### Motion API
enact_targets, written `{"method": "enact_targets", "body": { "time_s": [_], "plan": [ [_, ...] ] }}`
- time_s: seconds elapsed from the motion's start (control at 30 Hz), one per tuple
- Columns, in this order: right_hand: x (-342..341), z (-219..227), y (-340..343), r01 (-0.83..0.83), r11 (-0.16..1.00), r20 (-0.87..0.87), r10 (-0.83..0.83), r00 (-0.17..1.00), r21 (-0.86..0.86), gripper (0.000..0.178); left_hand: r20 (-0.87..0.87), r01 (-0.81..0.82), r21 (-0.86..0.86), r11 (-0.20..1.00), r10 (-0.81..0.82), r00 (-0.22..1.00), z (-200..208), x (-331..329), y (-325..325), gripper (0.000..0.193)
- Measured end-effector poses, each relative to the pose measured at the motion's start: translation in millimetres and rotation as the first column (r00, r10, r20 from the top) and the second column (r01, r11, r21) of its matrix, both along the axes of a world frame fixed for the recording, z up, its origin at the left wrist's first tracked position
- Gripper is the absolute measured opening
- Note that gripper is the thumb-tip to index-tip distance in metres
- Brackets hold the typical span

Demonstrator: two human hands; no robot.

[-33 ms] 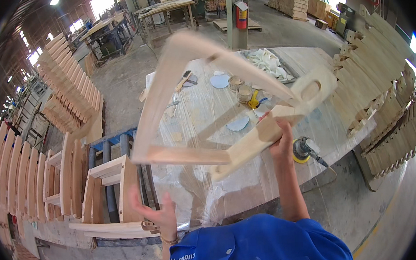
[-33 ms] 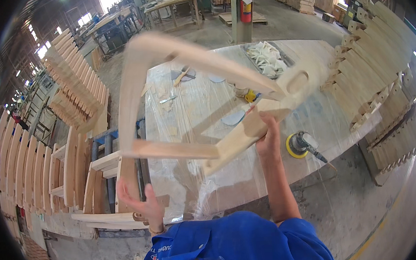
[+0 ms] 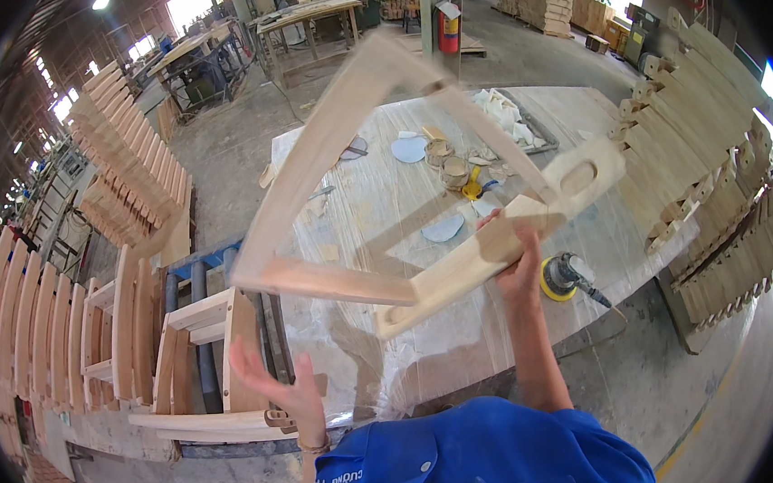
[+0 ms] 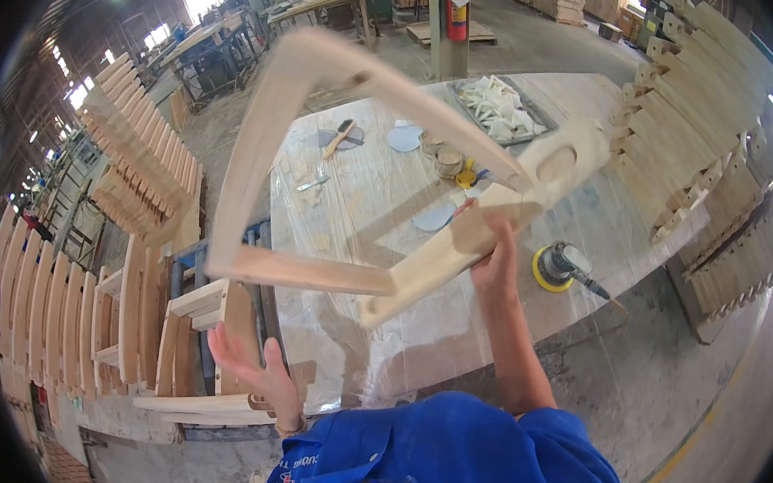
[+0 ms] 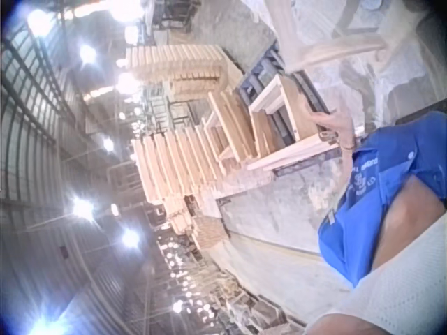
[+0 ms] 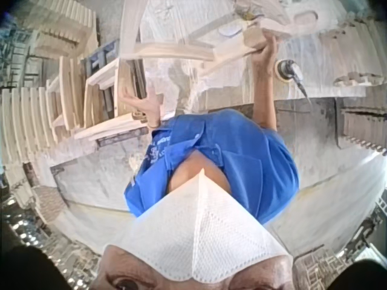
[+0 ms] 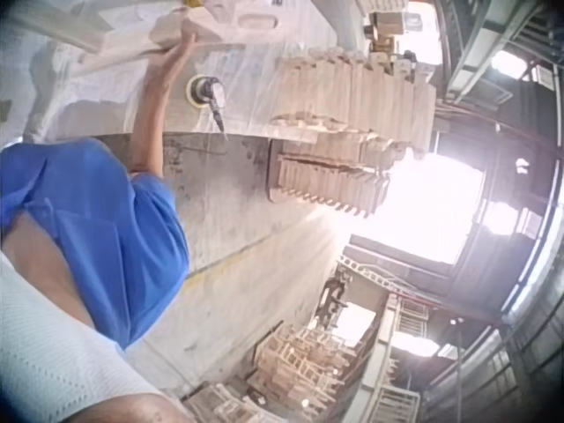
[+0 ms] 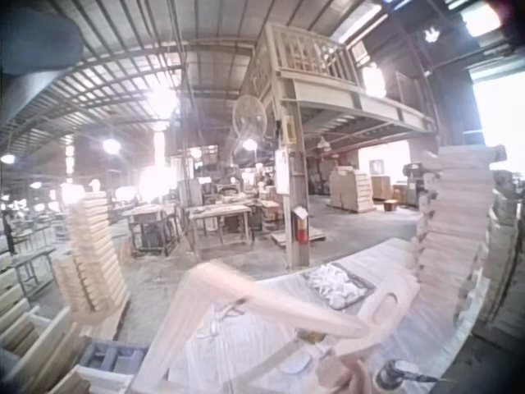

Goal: The person sands wooden chair frames using a handheld orbital sander. They rotate the frames to sand all sides and edges, then wipe them with a cloth. The person places finished frames on a nearby stack.

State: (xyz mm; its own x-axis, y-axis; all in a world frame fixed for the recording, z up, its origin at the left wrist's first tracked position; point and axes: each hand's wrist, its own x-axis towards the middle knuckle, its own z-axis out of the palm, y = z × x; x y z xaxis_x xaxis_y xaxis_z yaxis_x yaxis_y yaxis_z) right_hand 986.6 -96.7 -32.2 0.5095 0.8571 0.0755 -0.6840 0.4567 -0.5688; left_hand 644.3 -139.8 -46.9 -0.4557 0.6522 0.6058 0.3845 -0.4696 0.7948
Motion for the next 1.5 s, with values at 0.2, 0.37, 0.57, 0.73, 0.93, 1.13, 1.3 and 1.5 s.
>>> {"method": "enact_targets", "body": {
  "time_s": [0.2, 0.37, 0.57, 0.73, 0.93, 1.13, 1.3, 1.5],
  "plan": [
    [-72.0, -50.3, -21.9, -0.275, 0.961, -0.091, 0.273, 0.958, -0.012, 0.063, 0.451, 0.611, 0.054, 0.790, -0.565, 0.691, 26.6, -7.9, 21.0, 0.090],
    [-99.2, -77.1, -30.7, -0.522, 0.841, -0.229, 0.486, 0.843, -0.138, 0.062, 0.650, 0.424, -0.060, 0.904, -0.287, 0.703, 27.5, -18.2, 7.8, 0.047],
    [-85.1, -108.9, -23.5, -0.632, 0.642, -0.055, 0.681, 0.730, -0.434, 0.046, 0.723, 0.376, -0.087, 0.922, -0.202, 0.661, 26.2, -29.3, 0.9, 0.039],
    [4.9, -121.0, -43.3, 0.004, 0.850, 0.821, 0.508, 0.261, -0.527, 0.033, 0.651, 0.247, -0.112, 0.963, -0.116, 0.750, 20.0, -4.6, -3.7, 0.035],
    [144.0, -109.5, -82.9, 0.723, 0.682, 0.912, 0.357, -0.203, -0.106, 0.046, 0.575, 0.184, -0.169, 0.968, -0.054, 0.816, 4.9, 36.5, -4.6, 0.032],
    [198.9, -116.7, -100.3, 0.754, 0.626, 0.779, 0.568, -0.266, -0.200, 0.091, 0.547, 0.140, -0.160, 0.977, -0.030, 0.837, -15.2, 62.1, -2.0, 0.033],
    [226.1, -120.9, -96.0, 0.681, 0.629, 0.726, 0.656, -0.207, -0.375, 0.096, 0.451, 0.070, -0.165, 0.984, 0.012, 0.893, -29.2, 69.7, -3.4, 0.030],
    [223.0, -136.8, -90.6, 0.713, 0.671, 0.807, 0.528, -0.265, -0.204, 0.091, 0.360, 0.004, -0.160, 0.987, 0.055, 0.932, -43.9, 66.2, -8.2, 0.027]
  ]
}}
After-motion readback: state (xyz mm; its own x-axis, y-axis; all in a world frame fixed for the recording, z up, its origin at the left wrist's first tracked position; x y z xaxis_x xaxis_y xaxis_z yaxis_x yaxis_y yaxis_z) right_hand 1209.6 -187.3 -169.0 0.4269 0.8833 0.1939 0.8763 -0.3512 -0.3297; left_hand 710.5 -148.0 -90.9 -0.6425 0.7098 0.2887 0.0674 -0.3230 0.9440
